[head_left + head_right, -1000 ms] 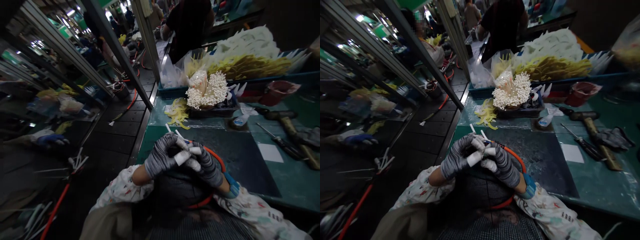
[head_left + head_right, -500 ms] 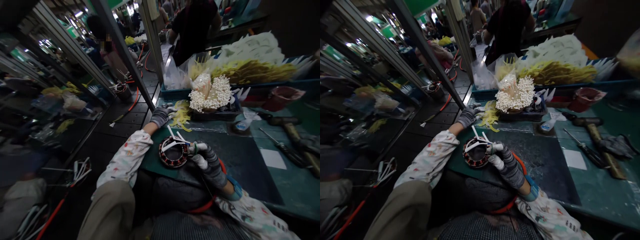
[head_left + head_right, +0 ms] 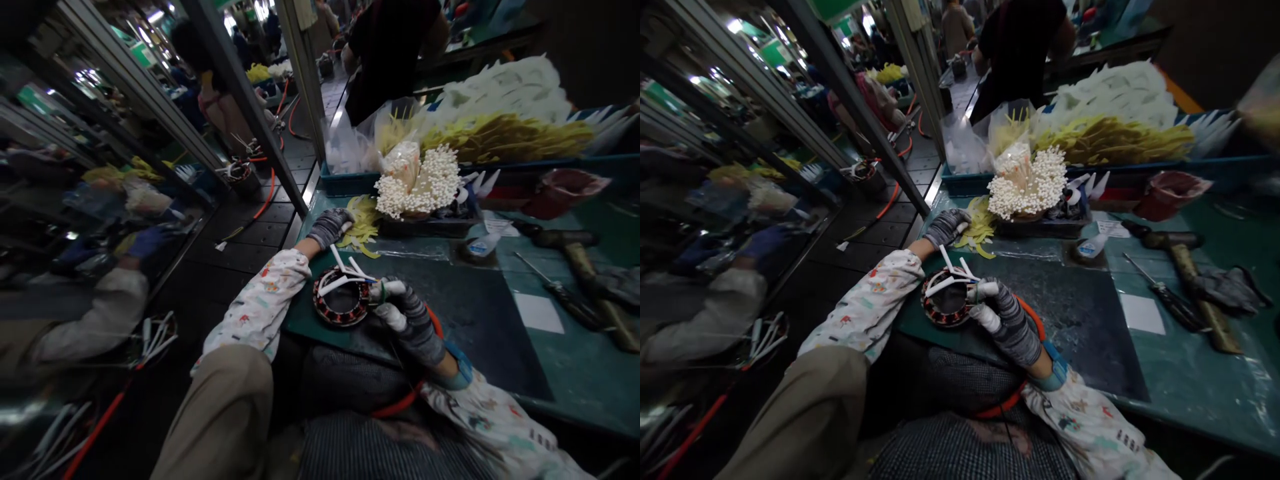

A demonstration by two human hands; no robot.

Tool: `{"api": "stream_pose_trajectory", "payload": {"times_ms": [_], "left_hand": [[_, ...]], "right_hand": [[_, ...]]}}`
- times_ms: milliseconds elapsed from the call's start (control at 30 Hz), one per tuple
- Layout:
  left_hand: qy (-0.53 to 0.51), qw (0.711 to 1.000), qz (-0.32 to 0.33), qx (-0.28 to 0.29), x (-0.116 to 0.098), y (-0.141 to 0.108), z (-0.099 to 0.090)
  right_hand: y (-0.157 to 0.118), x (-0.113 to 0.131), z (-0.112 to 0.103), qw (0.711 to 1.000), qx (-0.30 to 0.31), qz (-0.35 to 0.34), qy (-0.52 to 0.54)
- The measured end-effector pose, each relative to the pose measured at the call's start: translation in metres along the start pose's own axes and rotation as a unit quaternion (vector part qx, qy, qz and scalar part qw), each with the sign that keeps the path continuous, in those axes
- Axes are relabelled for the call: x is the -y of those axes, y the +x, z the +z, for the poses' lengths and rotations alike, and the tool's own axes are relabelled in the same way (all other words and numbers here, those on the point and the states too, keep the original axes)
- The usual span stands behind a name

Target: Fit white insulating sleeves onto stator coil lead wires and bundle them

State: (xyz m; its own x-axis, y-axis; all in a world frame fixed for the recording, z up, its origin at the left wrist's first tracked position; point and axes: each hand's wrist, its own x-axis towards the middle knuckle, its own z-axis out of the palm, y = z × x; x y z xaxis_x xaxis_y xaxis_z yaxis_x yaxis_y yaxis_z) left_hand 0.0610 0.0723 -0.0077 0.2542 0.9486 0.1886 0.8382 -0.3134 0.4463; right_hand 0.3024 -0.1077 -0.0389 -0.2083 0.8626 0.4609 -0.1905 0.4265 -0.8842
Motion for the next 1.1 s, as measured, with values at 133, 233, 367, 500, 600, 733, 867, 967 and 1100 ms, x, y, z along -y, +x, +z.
{"api": "stream_pose_trajectory", "payload": {"times_ms": [133, 233, 367, 500, 600, 733, 867, 967, 1100], "left_hand": [[-0.045, 0.992, -0.053, -0.101, -0.009, -0.044, -0.027], [-0.111, 0.977, -0.022, -0.180, -0.037, -0.107, -0.052], [-0.051, 0.987, 0.122, -0.088, -0.082, -0.188, -0.057], [-0.010, 0.992, 0.124, -0.034, -0.099, -0.217, -0.040], [0.010, 0.995, 0.099, 0.028, -0.101, -0.214, -0.036], [-0.012, 0.998, 0.061, 0.009, -0.104, -0.213, -0.034], [-0.072, 0.992, 0.091, -0.039, -0.107, -0.224, -0.022], [-0.029, 0.993, 0.096, -0.059, -0.112, -0.237, -0.009], [0.096, 0.982, 0.094, -0.136, -0.112, -0.251, 0.006]], "right_hand": [[0.003, 0.005, -0.004, 0.998, -0.034, 0.040, 0.028], [0.003, 0.007, -0.009, 0.993, -0.069, 0.080, 0.048], [0.000, 0.008, -0.011, 0.989, -0.095, 0.096, 0.061], [0.002, 0.011, -0.012, 0.990, -0.089, 0.091, 0.055], [0.005, 0.013, -0.013, 0.992, -0.094, 0.064, 0.047], [0.003, 0.012, -0.013, 0.994, -0.090, 0.054, 0.026], [-0.004, 0.019, -0.009, 0.993, -0.098, 0.058, -0.035], [-0.004, 0.030, 0.000, 0.986, -0.059, -0.011, -0.153], [0.004, 0.038, 0.017, 0.931, 0.083, -0.107, -0.340]]}}
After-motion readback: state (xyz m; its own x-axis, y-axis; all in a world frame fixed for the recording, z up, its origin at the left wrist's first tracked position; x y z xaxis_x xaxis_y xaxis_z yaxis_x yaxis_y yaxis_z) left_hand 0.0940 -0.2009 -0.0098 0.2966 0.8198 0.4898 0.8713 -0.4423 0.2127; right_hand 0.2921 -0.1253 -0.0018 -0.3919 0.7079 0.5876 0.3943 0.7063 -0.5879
